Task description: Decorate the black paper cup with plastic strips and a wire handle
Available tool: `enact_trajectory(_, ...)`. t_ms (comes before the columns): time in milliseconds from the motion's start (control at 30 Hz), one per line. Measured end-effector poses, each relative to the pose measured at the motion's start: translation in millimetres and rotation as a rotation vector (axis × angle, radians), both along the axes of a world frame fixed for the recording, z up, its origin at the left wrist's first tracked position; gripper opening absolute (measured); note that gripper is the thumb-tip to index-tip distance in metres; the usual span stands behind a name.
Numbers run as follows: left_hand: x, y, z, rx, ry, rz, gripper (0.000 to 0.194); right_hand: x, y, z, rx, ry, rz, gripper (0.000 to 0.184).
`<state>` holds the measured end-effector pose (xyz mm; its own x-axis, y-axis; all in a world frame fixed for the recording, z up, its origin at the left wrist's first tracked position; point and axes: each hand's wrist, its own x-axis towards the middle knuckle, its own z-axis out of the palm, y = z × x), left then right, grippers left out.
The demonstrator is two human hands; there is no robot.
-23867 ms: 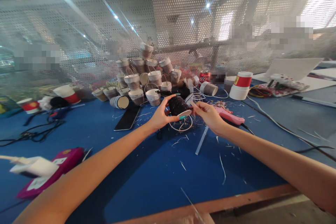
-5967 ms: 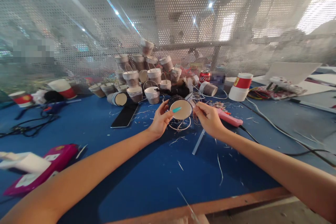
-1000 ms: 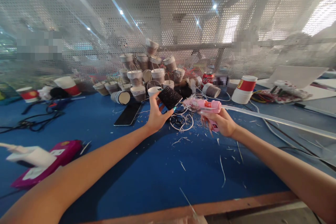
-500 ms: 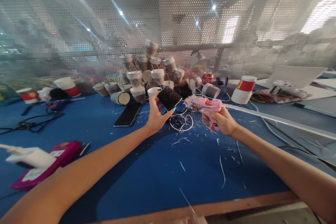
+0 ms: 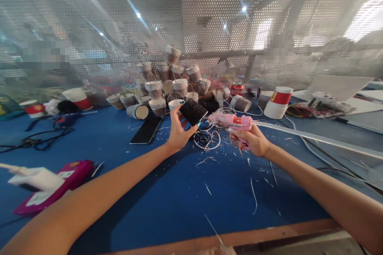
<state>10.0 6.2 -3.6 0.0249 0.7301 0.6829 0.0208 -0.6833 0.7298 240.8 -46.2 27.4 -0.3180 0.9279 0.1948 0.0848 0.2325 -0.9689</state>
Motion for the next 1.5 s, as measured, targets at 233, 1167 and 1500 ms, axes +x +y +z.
enact_trajectory(233, -1, 1, -1.2, -0.004, -0.003, -0.013, 0.072, 3, 4, -1.3, 0.038, 0.013, -0.047, 0.030)
enact_trajectory(1167, -2, 0, -1.3, -0.016, -0.030, -0.061, 0.072, 6, 9, -5.7, 0.068, 0.008, -0.068, 0.030)
enact_trajectory(1500, -2, -1, -0.4, 0.003, -0.018, -0.048, 0.074, 6, 11, -5.4, 0.070, -0.055, -0.080, 0.035)
